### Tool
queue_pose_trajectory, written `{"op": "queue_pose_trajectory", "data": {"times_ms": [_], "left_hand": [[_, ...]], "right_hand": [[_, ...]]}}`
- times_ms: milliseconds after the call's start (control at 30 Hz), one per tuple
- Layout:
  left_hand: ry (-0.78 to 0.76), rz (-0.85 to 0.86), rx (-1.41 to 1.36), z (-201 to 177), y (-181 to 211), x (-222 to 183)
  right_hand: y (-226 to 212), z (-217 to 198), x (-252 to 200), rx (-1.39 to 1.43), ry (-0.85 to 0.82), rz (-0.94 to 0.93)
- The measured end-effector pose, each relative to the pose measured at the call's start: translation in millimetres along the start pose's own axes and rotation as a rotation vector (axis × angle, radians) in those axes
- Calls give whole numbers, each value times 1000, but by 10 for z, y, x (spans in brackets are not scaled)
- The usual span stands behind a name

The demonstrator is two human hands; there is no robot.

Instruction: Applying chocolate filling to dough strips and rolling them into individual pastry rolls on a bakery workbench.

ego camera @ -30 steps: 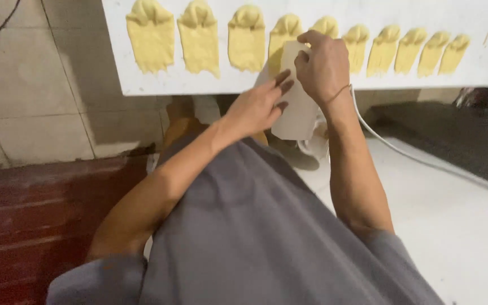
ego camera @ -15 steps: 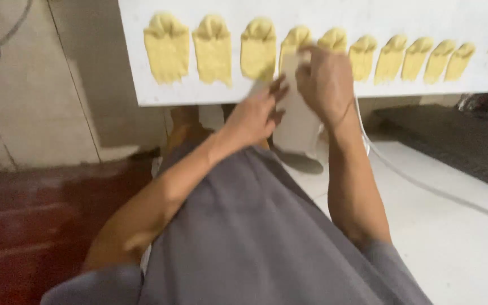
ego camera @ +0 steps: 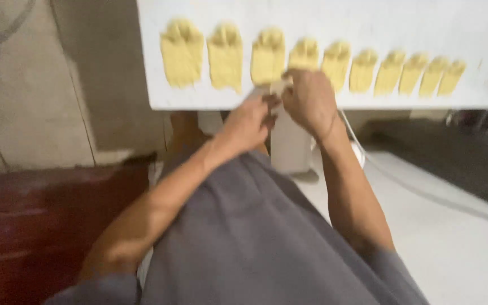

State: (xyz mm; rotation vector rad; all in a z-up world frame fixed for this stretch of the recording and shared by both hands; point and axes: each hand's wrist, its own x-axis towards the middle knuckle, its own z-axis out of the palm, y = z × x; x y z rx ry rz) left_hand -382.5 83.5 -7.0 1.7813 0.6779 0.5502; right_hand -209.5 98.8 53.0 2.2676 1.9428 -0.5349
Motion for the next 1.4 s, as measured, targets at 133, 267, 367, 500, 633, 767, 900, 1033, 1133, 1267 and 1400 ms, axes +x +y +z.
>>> {"op": "queue_pose_trajectory", "data": {"times_ms": [133, 267, 367, 500, 633, 767, 900, 1033, 1133, 1267, 1400], "left_hand": [[-79, -124, 4, -98, 54, -74], [-16, -41, -72, -112, 68, -136], [-23, -99, 43, -148, 49, -207], [4, -123, 26, -260, 132, -147], [55, -169, 2, -372, 124, -171], [80, -177, 17, -289, 48, -206], [93, -174, 0, -477, 201, -407], [206, -198, -23, -567, 200, -515], [172, -233, -37, -616, 191, -507], [220, -254, -29, -732, 271, -570], [89, -393, 34, -791, 329, -545]], "right_hand": [[-158, -72, 78, 9, 57, -69], [-298, -107, -96, -1, -123, -4], [-364, -252, 56, 8, 60, -72], [-279, 42, 42, 37, 168, -169], [-244, 89, 191, 19, -61, 97], [-350, 90, 106, -44, -56, 36], [-668, -52, 109, 33, -137, 133], [-778, 180, 238, 33, -13, 71], [-885, 136, 191, -24, -89, 136], [-801, 306, 439, 36, -61, 118], [-909, 181, 262, -41, -107, 65]]}}
